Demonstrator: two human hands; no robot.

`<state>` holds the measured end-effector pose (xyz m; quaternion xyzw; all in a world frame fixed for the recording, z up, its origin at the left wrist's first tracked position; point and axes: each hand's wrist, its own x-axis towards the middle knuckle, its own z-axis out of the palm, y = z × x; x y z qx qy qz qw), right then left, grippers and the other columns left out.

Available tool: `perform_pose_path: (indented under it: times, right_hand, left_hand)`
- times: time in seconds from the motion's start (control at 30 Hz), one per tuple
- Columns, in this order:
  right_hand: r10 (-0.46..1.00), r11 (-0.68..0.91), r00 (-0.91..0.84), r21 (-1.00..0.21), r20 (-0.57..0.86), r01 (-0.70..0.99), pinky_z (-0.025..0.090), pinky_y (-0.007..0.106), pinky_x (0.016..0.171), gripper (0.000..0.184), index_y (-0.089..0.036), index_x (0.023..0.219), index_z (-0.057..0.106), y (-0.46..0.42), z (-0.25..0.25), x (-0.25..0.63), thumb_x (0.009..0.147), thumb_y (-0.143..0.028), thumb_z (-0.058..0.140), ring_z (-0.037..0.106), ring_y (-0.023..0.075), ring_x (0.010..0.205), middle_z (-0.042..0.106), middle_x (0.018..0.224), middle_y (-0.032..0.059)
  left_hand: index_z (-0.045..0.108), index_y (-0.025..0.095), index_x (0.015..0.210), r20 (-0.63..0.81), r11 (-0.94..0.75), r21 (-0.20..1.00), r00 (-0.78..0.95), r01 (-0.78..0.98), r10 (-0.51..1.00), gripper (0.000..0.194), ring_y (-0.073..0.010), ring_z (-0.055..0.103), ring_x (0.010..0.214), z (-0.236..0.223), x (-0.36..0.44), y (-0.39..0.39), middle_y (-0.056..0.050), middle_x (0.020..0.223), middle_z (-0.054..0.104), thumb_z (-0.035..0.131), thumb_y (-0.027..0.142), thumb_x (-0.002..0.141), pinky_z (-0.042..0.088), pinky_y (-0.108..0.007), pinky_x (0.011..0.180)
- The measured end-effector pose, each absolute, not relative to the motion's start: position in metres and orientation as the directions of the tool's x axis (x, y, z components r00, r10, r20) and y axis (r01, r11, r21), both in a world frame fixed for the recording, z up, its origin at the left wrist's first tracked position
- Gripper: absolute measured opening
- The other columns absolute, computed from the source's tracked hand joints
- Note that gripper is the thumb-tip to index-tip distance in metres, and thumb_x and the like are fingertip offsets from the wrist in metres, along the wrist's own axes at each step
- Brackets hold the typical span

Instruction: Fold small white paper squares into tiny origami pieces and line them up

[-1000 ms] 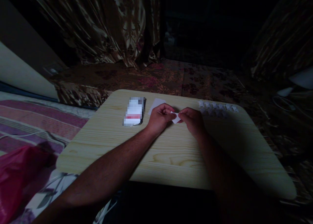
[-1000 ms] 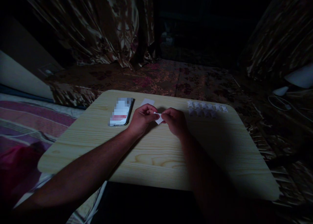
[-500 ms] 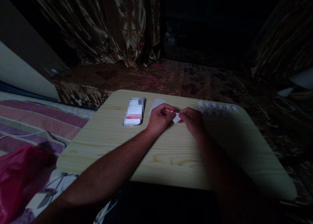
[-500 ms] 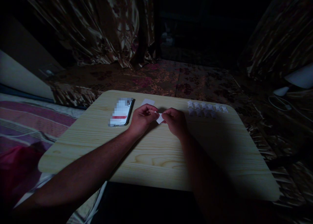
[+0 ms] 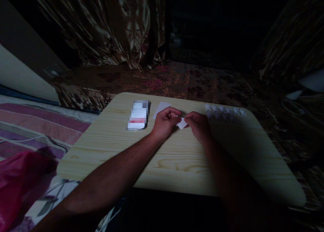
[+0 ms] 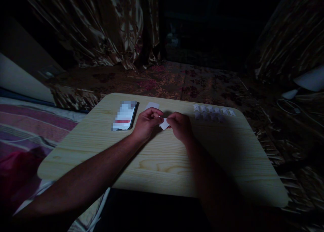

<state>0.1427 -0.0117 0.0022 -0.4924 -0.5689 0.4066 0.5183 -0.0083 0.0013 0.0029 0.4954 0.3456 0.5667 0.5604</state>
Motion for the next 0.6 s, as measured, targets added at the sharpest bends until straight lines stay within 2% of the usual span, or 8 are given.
perform_pose_path:
  times: [0.23,0.6]
  right_hand:
    - [0.982,0.163,0.069,-0.975,0.175,0.153,0.050,0.025,0.054,0.012,-0.018,0.070,0.064,-0.0121,0.0067,0.1434,0.073,-0.030,0.063,0.064,0.0160,0.056,0.065,0.058,-0.0010]
    - [0.981,0.173,0.051,-0.966,0.186,0.193,0.049,0.023,0.052,0.011,-0.018,0.070,0.065,-0.0133,0.0095,0.1421,0.073,-0.028,0.063,0.065,0.0151,0.055,0.065,0.057,-0.0016]
  left_hand:
    - [0.064,0.016,0.089,0.224,-0.186,0.945,0.118,-0.269,0.967,0.030,-0.0084,0.056,0.062,0.0040,-0.0052,-0.0010,0.002,0.073,0.062,0.076,0.015,0.061,0.045,-0.022,0.060]
    - [0.065,0.016,0.089,0.223,-0.197,0.949,0.082,-0.245,0.971,0.025,-0.0090,0.057,0.059,0.0033,-0.0078,0.0010,0.001,0.070,0.064,0.075,0.020,0.066,0.046,-0.022,0.059]
